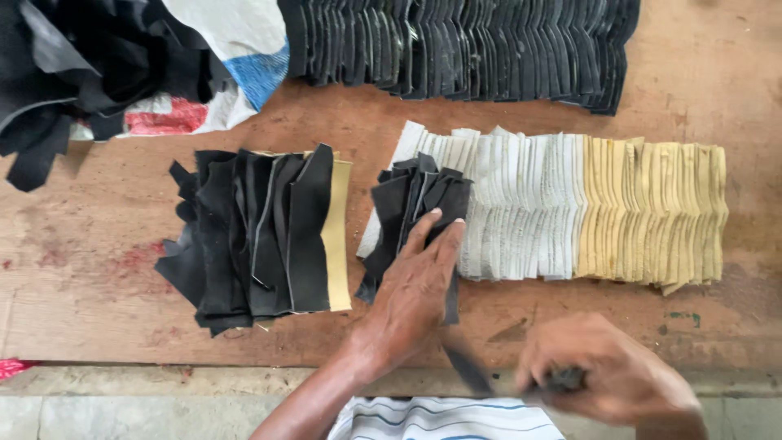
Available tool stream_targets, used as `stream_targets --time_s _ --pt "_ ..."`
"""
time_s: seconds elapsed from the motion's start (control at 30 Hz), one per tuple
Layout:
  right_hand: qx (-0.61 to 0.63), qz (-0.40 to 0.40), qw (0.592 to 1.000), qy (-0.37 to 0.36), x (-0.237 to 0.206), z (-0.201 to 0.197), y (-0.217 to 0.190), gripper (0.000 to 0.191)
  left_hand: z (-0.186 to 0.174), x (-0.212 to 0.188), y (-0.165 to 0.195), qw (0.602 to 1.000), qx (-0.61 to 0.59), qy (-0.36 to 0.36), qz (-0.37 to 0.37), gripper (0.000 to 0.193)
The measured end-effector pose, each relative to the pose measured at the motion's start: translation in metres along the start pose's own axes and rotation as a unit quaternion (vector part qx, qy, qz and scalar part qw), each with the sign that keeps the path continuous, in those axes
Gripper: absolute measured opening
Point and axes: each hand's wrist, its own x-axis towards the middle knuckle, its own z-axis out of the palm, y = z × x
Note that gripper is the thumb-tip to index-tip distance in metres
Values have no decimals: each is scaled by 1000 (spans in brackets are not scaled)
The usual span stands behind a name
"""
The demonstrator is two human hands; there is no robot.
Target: The person repeatedly picks a black rubber piece and a beige fabric piece, aligns them by hand, and places the paired set into a growing stack on the table. The process is repeated with multiple identical pairs.
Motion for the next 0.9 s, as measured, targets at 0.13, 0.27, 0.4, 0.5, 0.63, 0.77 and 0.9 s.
stream_targets --time_s 0.13,0.27,0.4,0.5,0.63,0.77,0.9 --pt "2 111 993 30 -15 -7 5 24 -1 4 6 1000 14 -5 -18 55" --pt "-80 162 967 180 2 -5 30 32 -2 8 18 1000 9 25 -14 44" --pt "-71 126 962 230 14 -14 36 45 6 9 40 998 -45 52 -11 40" --pt "5 82 964 254 18 -19 31 46 9 13 50 991 -135 -2 -17 39" --pt "67 56 942 325 15 -18 29 47 22 22 55 935 -302 -65 -175 14" --pt "130 51 912 385 6 -25 38 52 47 36 60 910 -367 -26 -191 10" --pt "34 124 906 404 -21 -48 52 50 72 59 66 848 -491 -33 -195 19"
